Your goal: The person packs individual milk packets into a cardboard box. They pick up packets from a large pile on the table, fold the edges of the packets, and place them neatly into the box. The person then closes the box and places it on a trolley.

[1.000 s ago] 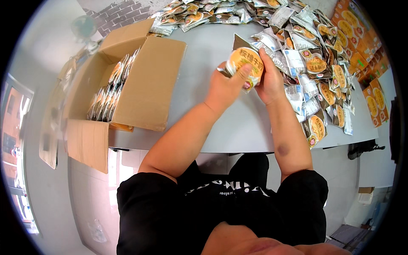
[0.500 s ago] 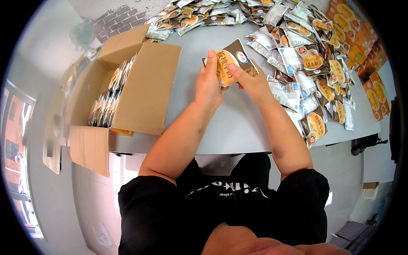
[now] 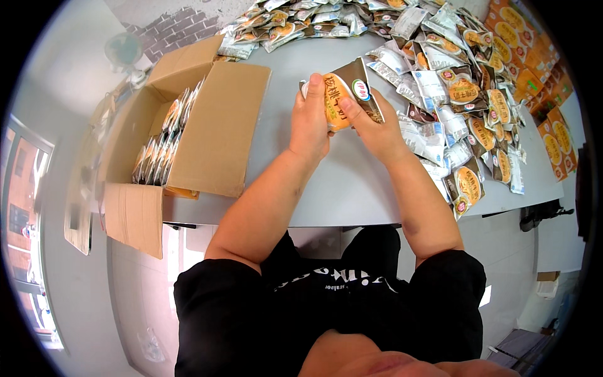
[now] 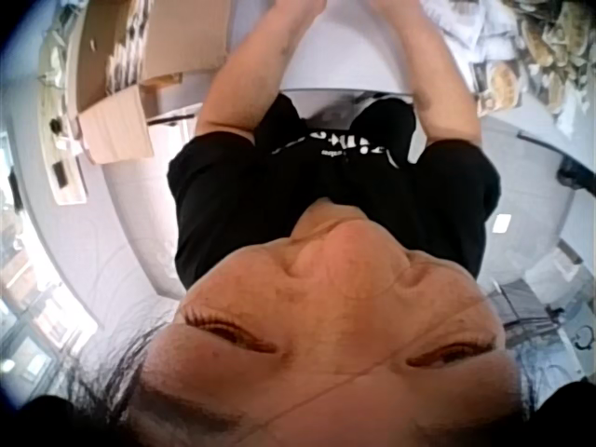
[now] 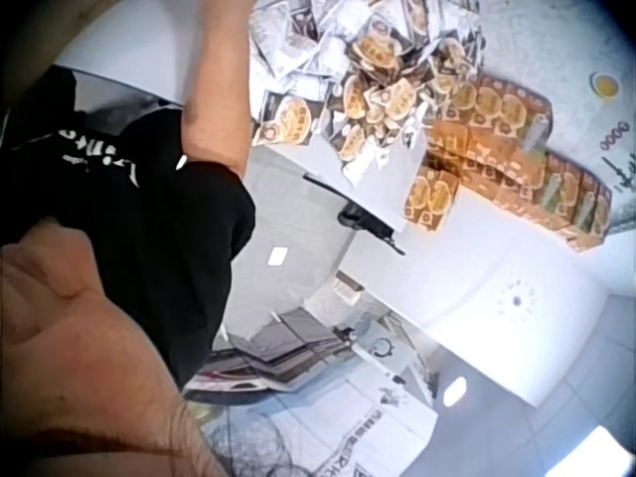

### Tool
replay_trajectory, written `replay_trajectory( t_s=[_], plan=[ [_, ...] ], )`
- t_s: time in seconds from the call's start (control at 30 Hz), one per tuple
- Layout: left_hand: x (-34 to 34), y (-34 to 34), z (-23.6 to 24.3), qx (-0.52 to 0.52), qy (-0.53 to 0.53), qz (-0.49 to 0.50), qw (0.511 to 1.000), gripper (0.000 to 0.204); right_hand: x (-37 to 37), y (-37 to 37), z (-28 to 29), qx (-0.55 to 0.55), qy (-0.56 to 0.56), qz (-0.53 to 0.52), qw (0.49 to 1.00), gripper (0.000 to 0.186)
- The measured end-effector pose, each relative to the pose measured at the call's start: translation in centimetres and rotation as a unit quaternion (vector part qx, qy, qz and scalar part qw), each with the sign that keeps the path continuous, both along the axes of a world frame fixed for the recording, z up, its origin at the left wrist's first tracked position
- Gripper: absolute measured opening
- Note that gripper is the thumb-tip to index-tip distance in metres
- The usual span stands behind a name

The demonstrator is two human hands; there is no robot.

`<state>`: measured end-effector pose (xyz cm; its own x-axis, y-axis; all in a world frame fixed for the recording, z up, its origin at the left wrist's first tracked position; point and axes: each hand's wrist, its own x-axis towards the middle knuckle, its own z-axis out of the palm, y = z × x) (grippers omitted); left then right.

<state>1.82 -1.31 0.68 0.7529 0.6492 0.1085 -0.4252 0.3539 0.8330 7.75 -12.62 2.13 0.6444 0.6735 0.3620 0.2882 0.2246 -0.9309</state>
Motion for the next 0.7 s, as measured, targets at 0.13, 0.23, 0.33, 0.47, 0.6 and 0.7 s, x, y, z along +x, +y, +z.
replay_trajectory(
  t_s=[0.13, 0.23, 0.33, 0.47, 0.6, 0.7],
  plan=[
    [-0.1, 1.7, -0.6, 0.042, -0.034, 0.028, 0.998, 0.051, 2.8, -1.3, 0.3, -0.042, 0.073, 0.197, 0.977, 0.038],
    [-0.2, 2.6, -0.8, 0.106, -0.038, 0.056, 0.992, 0.048, 3.8, -1.9, 0.5, -0.017, 0.154, 0.293, 0.944, 0.045],
    [-0.5, 2.1, -0.3, 0.232, 0.019, 0.108, 0.967, 0.049, 3.0, -1.7, 1.2, -0.112, 0.107, 0.156, 0.976, 0.049],
    [-1.2, 1.6, 0.3, 0.278, 0.057, 0.099, 0.954, 0.048, 2.7, -0.8, 1.0, -0.133, 0.003, 0.081, 0.988, 0.044],
    [-0.4, 1.8, -0.2, 0.178, 0.049, 0.049, 0.982, 0.047, 2.0, 0.0, -0.1, -0.040, 0.082, 0.092, 0.992, 0.042],
    [0.2, 1.7, -0.3, 0.143, 0.063, 0.034, 0.987, 0.047, 2.0, -0.1, 0.0, -0.038, 0.120, 0.105, 0.987, 0.042]
  ],
)
